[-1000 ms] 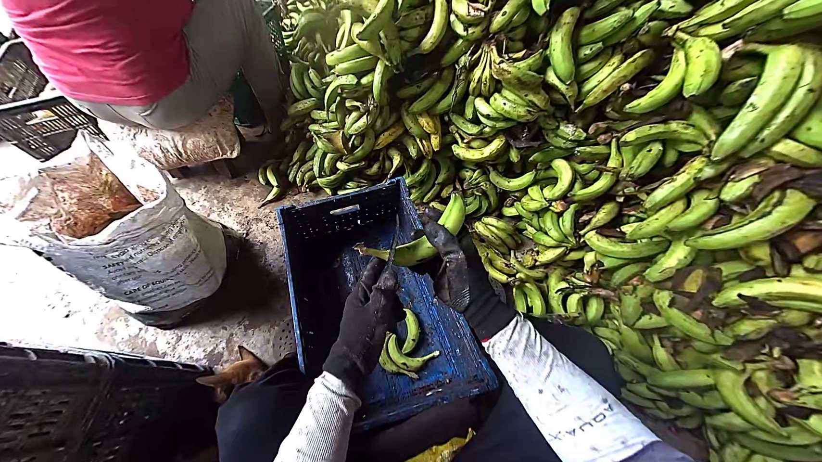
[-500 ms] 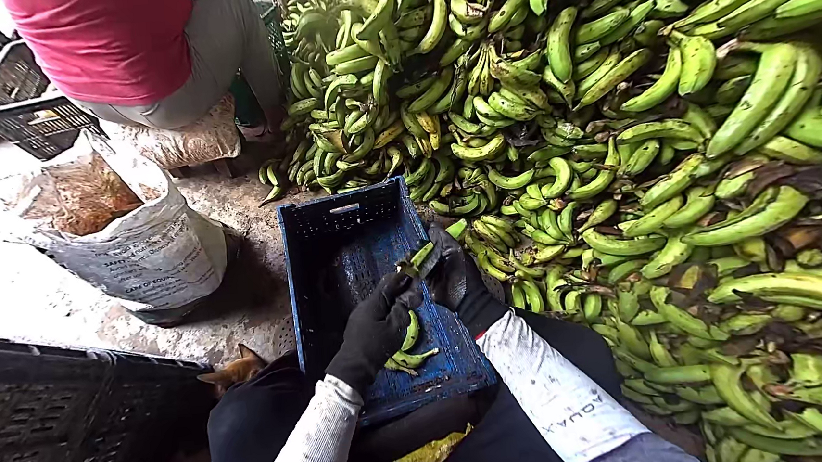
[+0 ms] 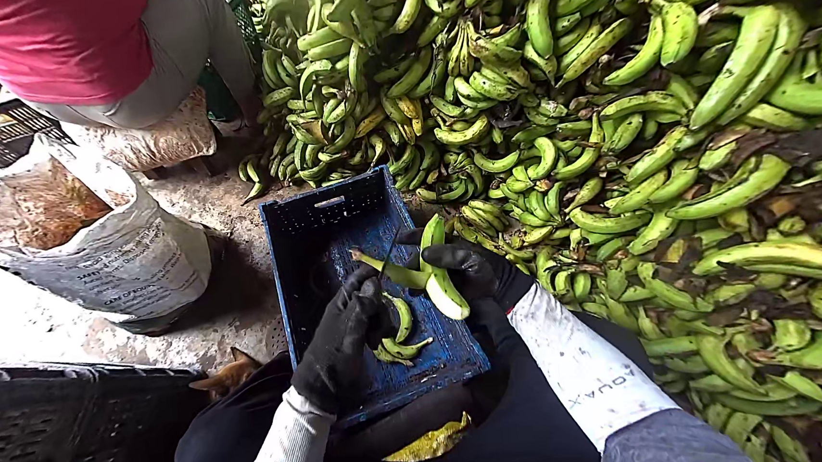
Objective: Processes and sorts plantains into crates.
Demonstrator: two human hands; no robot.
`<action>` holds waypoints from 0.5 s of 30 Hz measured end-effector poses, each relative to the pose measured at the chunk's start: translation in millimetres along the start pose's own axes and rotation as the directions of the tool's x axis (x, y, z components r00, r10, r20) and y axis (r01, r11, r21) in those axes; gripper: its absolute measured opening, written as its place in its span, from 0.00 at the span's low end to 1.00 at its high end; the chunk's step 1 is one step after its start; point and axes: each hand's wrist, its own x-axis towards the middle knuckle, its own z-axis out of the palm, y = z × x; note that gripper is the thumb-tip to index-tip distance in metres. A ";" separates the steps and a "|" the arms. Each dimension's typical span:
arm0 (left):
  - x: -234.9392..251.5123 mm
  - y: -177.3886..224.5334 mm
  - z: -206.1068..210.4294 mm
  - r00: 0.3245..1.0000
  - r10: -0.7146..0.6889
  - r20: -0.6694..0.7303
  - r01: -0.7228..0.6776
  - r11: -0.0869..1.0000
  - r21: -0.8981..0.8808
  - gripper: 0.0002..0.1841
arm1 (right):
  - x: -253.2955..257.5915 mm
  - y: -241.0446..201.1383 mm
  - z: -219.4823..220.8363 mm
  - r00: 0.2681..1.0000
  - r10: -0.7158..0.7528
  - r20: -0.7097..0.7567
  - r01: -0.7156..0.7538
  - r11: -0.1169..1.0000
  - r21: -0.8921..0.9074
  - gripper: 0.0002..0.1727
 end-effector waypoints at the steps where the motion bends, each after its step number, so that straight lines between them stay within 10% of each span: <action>1: -1.3 3.4 -1.0 1.000 0.009 -0.018 -0.009 1.000 0.005 0.20 | -3.4 -3.3 -0.9 0.998 0.036 0.043 -0.035 0.999 -0.018 0.28; 5: -10.1 24.0 -4.8 0.987 0.087 -0.137 -0.078 0.994 0.072 0.20 | -17.7 -9.7 -15.1 0.967 0.239 0.085 -0.228 0.966 -0.119 0.30; 11: -31.4 71.8 -43.4 0.939 0.319 -0.126 -0.306 0.945 0.113 0.13 | -30.7 24.0 -67.6 0.902 0.288 -0.320 -0.387 0.868 -0.310 0.28; 15: -14.1 26.3 -47.2 0.938 -0.089 -0.336 0.279 0.769 0.575 0.15 | -5.0 26.9 -36.8 0.865 0.072 -0.497 -0.084 0.996 -0.002 0.24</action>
